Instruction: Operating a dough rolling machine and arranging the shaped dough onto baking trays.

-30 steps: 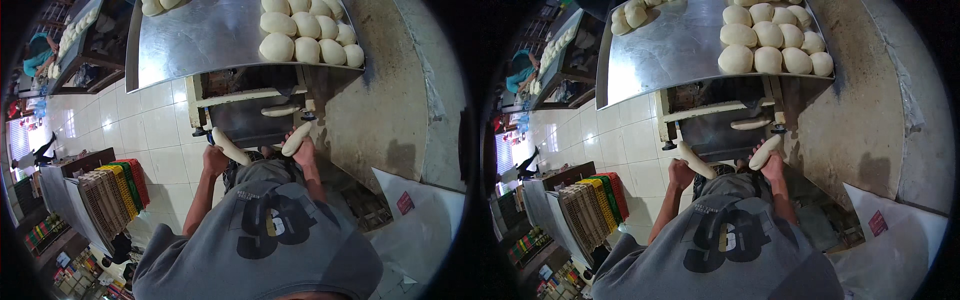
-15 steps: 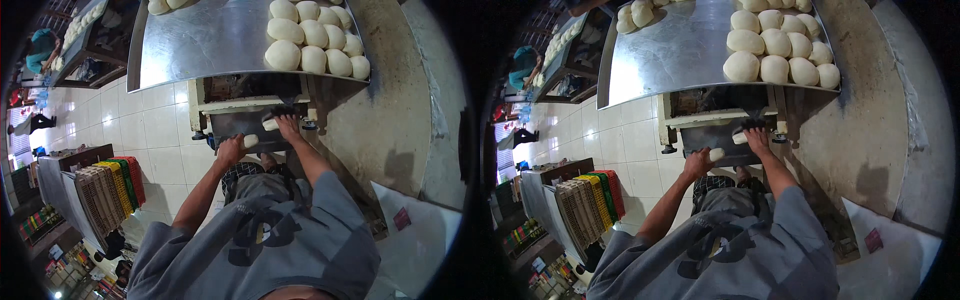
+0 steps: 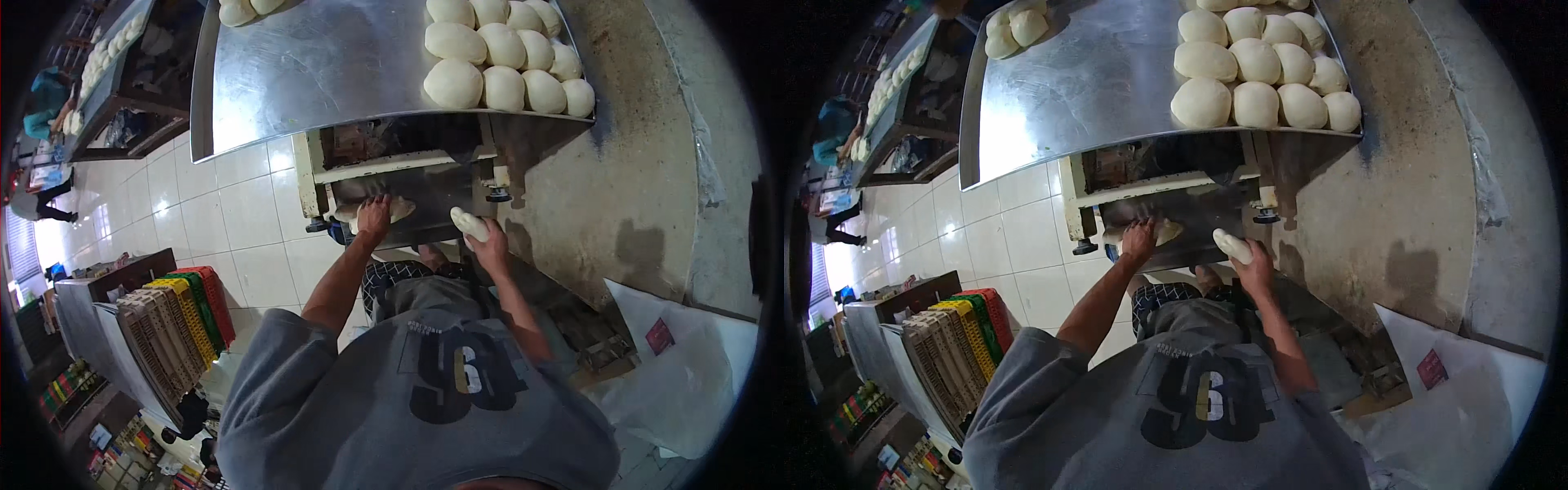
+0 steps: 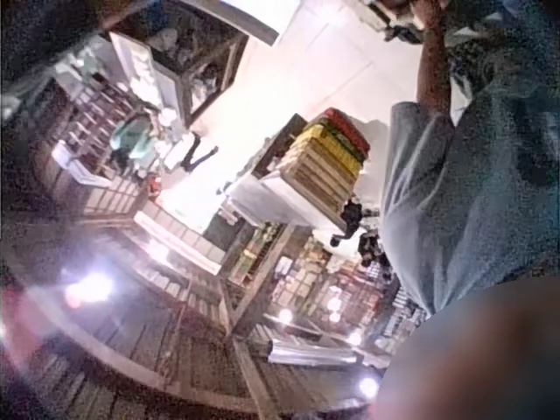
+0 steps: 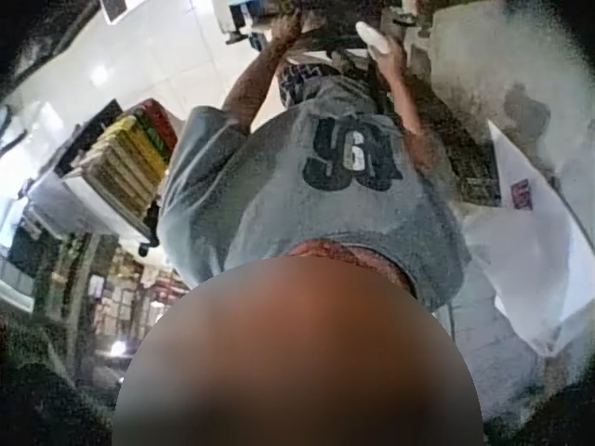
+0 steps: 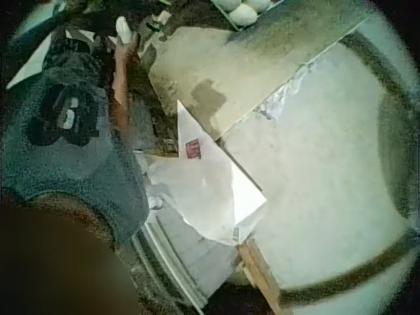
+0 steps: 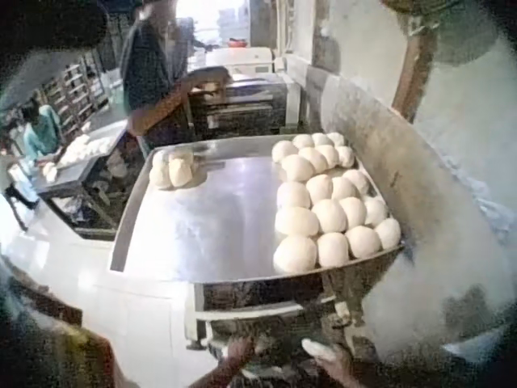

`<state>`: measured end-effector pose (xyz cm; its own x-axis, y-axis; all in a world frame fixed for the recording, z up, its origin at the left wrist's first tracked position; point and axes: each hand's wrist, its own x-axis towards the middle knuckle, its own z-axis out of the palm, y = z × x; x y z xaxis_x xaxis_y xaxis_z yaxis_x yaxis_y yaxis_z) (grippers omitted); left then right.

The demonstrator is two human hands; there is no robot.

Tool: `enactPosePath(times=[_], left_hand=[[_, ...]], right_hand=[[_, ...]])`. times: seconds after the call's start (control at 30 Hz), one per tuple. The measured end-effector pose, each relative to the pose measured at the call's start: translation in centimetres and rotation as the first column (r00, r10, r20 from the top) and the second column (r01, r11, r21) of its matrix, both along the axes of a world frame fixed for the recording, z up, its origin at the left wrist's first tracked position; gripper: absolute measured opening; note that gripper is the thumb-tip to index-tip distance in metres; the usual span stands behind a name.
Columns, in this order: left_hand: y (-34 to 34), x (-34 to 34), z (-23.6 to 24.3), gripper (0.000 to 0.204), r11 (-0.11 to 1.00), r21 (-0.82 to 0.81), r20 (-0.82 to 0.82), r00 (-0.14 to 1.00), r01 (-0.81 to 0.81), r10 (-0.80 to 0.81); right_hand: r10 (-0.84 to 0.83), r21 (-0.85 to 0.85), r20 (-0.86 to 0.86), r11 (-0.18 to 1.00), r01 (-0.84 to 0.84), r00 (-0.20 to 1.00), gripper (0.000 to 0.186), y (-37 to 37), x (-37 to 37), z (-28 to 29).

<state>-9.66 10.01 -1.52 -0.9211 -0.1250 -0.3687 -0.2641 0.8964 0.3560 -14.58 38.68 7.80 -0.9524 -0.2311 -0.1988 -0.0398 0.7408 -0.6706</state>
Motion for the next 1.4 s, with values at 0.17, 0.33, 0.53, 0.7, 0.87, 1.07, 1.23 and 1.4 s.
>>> enactPosePath(times=[0.17,0.33,0.53,0.7,0.87,1.07,1.23,1.4], left_hand=[[-0.2,4.2,0.2,0.046,0.985,0.151,-0.063,0.993,-0.086,0.097],[-1.0,8.0,10.3,0.044,0.857,0.438,-0.137,0.921,-0.273,0.364],[-0.6,10.0,22.4,0.044,0.390,0.815,0.101,0.768,-0.428,0.632],[-6.2,7.7,34.1,0.045,0.431,0.841,-0.090,0.701,-0.328,0.708],[-16.6,1.9,38.6,0.038,0.807,0.423,-0.717,0.393,-0.412,0.576],[-18.7,1.6,35.3,0.030,0.764,0.590,-0.738,0.210,-0.260,0.641],[-13.1,4.9,33.3,0.024,0.470,0.872,-0.462,0.088,-0.137,0.883],[-5.9,11.0,24.5,0.031,-0.279,0.926,0.354,0.332,-0.254,0.874]], right_hand=[[-0.009,-0.021,0.005,1.000,0.009,1.000,0.052,0.4,2.4,-1.9],[0.158,-0.276,0.354,0.959,-0.059,0.922,0.061,-1.2,0.9,-0.9],[0.564,-0.612,0.779,0.588,0.529,0.274,0.032,-7.1,0.2,1.0],[0.899,-0.892,0.353,0.240,0.384,0.259,0.054,-18.0,-4.7,15.0],[0.806,-0.846,0.388,0.119,0.520,0.448,0.050,-29.1,-8.9,22.2],[0.317,-0.894,-0.022,0.418,-0.160,0.948,0.022,-26.4,-6.9,17.0],[0.635,-0.295,0.337,0.772,-0.563,0.695,0.031,-13.4,-6.1,2.9],[0.719,0.599,0.072,0.523,-0.606,0.691,0.046,-6.6,-8.8,-6.6]])
